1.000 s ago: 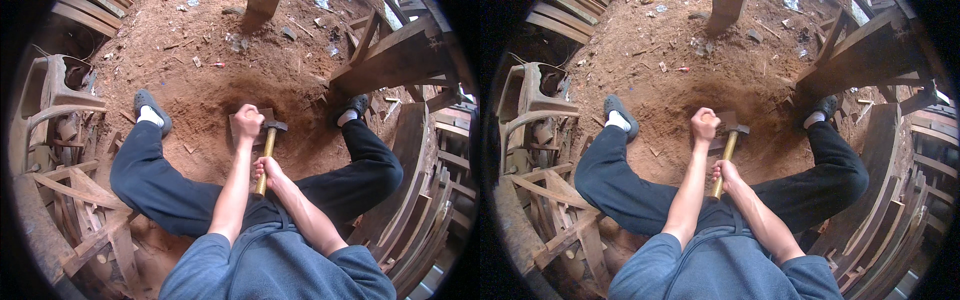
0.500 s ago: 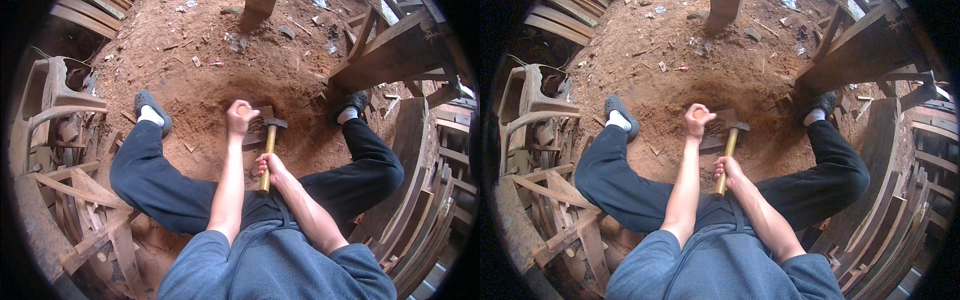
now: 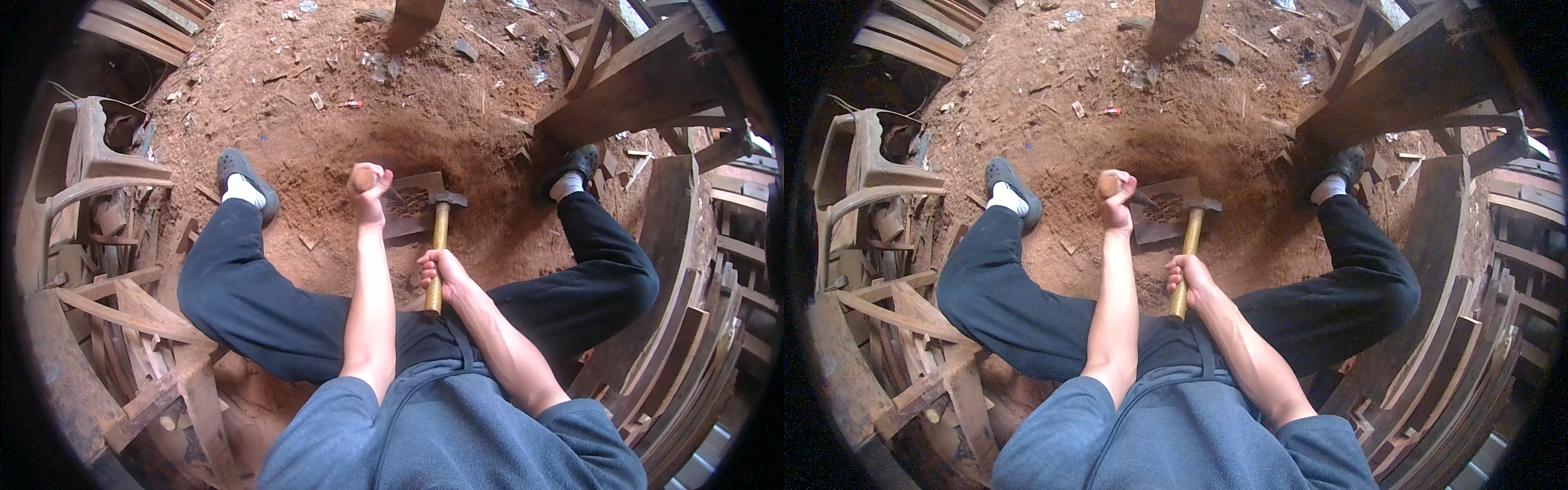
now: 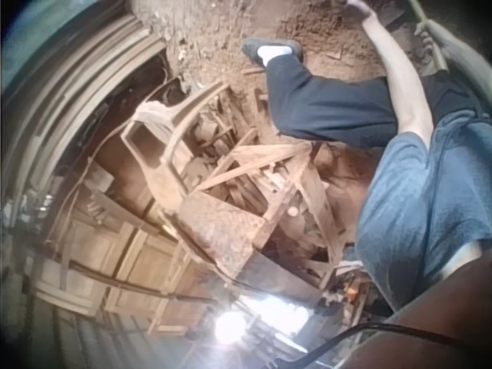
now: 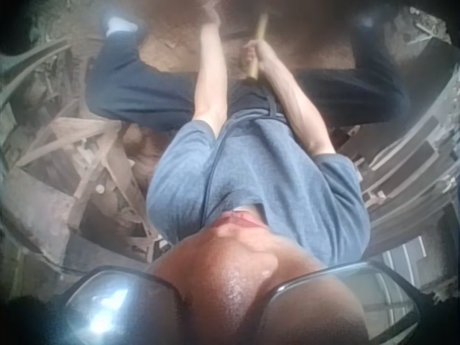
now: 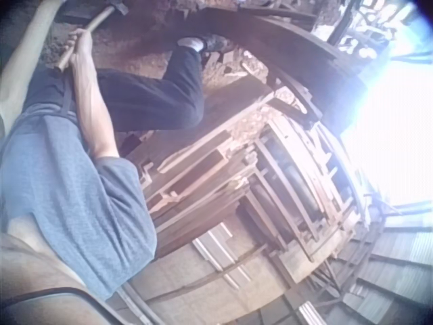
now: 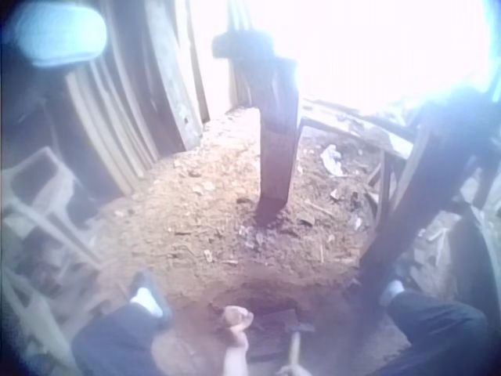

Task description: The person sits on the ground and uses a hammer to strike a chisel, carving a design into a small wooden block placed on the dirt floor.

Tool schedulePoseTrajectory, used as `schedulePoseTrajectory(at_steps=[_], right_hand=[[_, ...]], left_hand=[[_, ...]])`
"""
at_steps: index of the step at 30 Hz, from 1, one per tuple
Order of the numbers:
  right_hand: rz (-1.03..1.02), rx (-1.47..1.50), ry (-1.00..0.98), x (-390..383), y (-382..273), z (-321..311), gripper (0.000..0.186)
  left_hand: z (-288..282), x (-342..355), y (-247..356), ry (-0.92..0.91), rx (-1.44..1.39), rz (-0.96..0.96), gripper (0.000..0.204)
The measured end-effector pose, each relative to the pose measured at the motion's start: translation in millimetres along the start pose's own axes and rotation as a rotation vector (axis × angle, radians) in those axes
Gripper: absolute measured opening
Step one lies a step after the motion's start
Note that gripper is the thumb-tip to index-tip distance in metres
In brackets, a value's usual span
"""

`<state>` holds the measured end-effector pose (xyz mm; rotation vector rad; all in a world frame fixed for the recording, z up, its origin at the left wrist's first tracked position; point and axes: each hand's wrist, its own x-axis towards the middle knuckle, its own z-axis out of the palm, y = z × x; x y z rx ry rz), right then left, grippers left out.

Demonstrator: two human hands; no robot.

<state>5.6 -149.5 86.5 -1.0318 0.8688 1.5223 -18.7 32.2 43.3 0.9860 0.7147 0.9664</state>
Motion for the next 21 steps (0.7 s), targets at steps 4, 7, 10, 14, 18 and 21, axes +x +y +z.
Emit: schedulePoseTrajectory(at_steps=[4, 7, 10, 14, 18, 21], right_hand=[[0.013, 0.011, 0.014, 2.8, 0.4, 0.1, 0.024], [0.004, 0.030, 0.027, 5.3, -0.6, -0.1, 0.015], [0.001, 0.018, 0.031, 5.8, -1.0, 0.0, 0.015], [-0.019, -0.009, 0.015, 3.1, -0.1, 1.1, 0.016], [-0.013, 0.002, 0.015, 1.1, -1.0, 3.7, 0.015], [-0.012, 0.010, 0.007, 1.1, -2.5, 5.1, 0.014]], left_hand=[[2.3, 12.6, 19.2, -0.056, 0.079, 0.114, 0.026], [6.6, 12.4, 22.7, -0.111, 0.160, 0.143, 0.030], [7.0, 1.1, 15.7, -0.112, 0.256, 0.106, 0.034], [10.3, -9.5, -3.4, -0.124, 0.137, -0.009, 0.034], [12.6, -7.8, -15.3, -0.149, 0.188, 0.029, 0.033], [13.6, -5.6, -19.7, -0.156, 0.201, 0.021, 0.032]])
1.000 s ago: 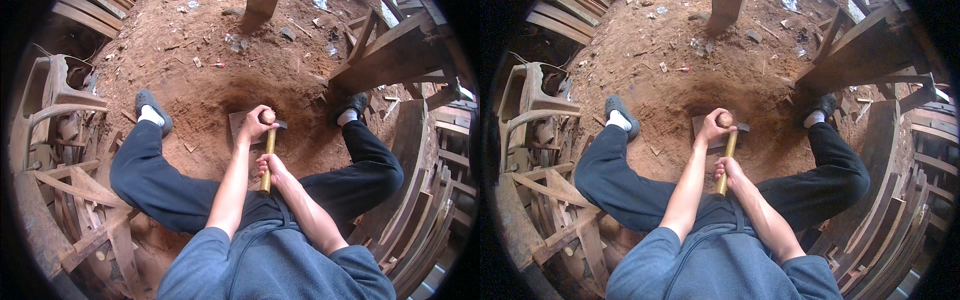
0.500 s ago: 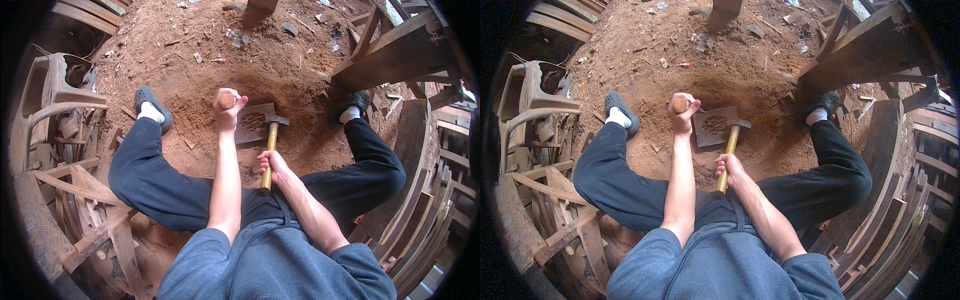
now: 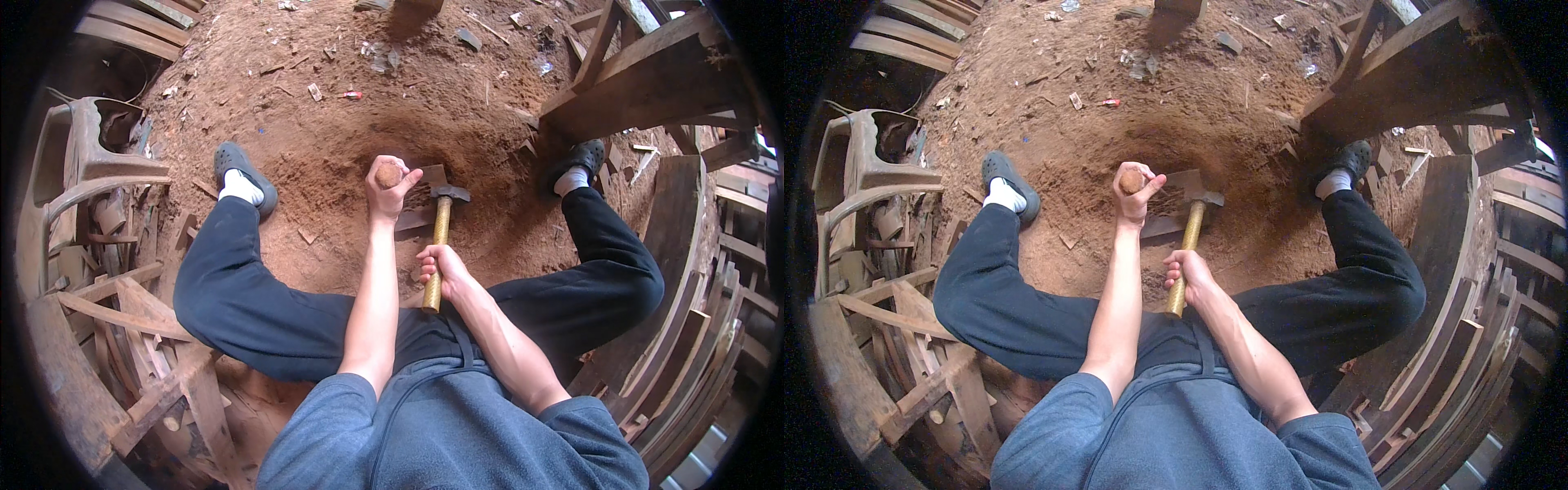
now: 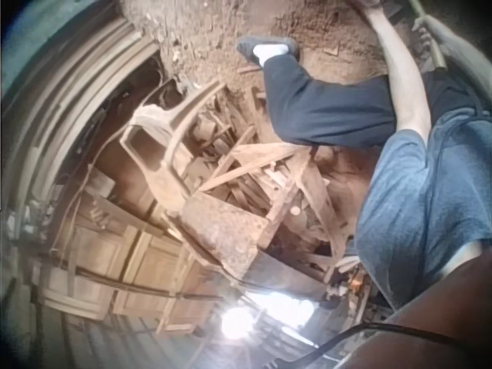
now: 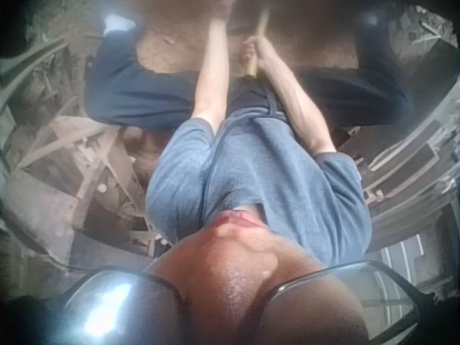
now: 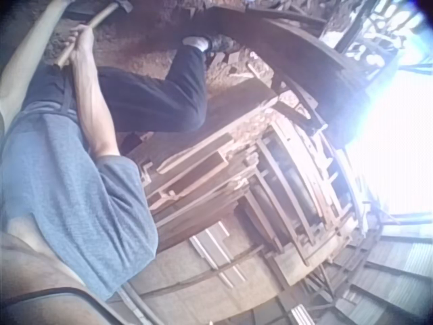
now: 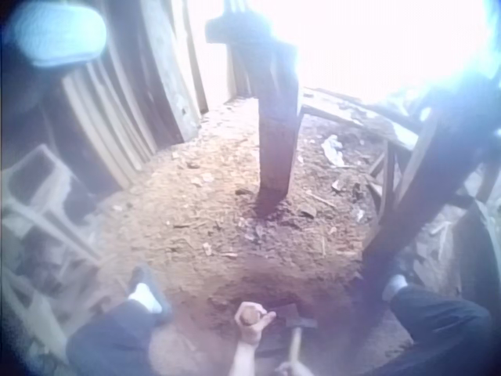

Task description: The person sits on the ground and uses a hammer to strike a chisel, carving a design into a small wooden block placed on the dirt floor.

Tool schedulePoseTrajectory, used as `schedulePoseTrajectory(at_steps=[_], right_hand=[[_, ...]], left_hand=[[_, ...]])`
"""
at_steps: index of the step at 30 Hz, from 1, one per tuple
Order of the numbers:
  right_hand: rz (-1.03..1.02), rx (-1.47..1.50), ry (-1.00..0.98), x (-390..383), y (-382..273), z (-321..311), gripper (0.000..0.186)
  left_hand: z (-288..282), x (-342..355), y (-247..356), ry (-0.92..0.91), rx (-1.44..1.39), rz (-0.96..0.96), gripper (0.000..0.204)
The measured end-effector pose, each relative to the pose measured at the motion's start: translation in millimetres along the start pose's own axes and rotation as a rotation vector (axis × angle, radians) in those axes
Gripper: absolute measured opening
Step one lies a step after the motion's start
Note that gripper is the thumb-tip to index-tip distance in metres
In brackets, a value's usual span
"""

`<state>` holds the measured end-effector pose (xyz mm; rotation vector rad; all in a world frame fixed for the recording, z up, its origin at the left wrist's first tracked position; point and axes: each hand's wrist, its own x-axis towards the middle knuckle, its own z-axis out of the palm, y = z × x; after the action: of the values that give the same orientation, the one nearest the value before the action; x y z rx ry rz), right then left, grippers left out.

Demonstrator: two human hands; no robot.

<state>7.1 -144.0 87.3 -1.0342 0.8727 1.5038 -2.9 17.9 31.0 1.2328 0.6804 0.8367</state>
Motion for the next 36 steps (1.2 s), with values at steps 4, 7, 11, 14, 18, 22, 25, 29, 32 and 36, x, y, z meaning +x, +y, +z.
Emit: schedulePoseTrajectory(at_steps=[4, 7, 11, 14, 18, 22, 25, 29, 32, 36], right_hand=[[0.018, 0.020, 0.025, 0.9, 0.3, -0.5, 0.020], [0.001, 0.031, 0.033, 1.2, 1.7, -1.1, 0.023], [0.035, 0.007, -0.008, -2.4, -6.1, -3.6, 0.021], [0.086, 0.013, 0.013, -13.8, -18.7, -8.2, 0.024], [0.010, -0.033, 0.064, -48.8, -29.1, -14.0, 0.027], [-0.438, -0.585, 0.163, -98.5, -33.8, -6.5, 0.022], [-0.583, -0.759, 0.230, -129.1, -42.1, 3.5, 0.027], [-0.728, -1.097, 0.384, -136.9, -46.1, 13.5, 0.025], [-0.805, -1.409, 0.508, -122.0, -41.4, 17.0, 0.033], [-0.710, -1.478, 0.524, -101.8, -34.0, 16.4, 0.028]], left_hand=[[-0.7, 3.0, -4.6, -0.057, 0.014, -0.018, 0.029], [-0.5, 5.5, -6.6, -0.140, -0.059, -0.062, 0.028], [5.1, 7.8, -6.3, -0.247, 0.204, -0.001, 0.031], [12.8, 10.8, -7.5, -0.267, 0.324, 0.031, 0.034], [13.0, 16.3, -14.9, -0.216, 0.316, 0.081, 0.033], [7.7, 17.2, -22.1, -0.167, 0.255, 0.003, 0.031], [6.3, 19.9, -21.8, -0.153, 0.274, -0.076, 0.032], [11.0, 22.0, -19.1, -0.183, 0.300, -0.035, 0.034], [15.5, 20.9, -21.1, -0.180, 0.324, 0.116, 0.028], [16.3, 16.8, -27.8, -0.141, 0.347, 0.214, 0.023]])
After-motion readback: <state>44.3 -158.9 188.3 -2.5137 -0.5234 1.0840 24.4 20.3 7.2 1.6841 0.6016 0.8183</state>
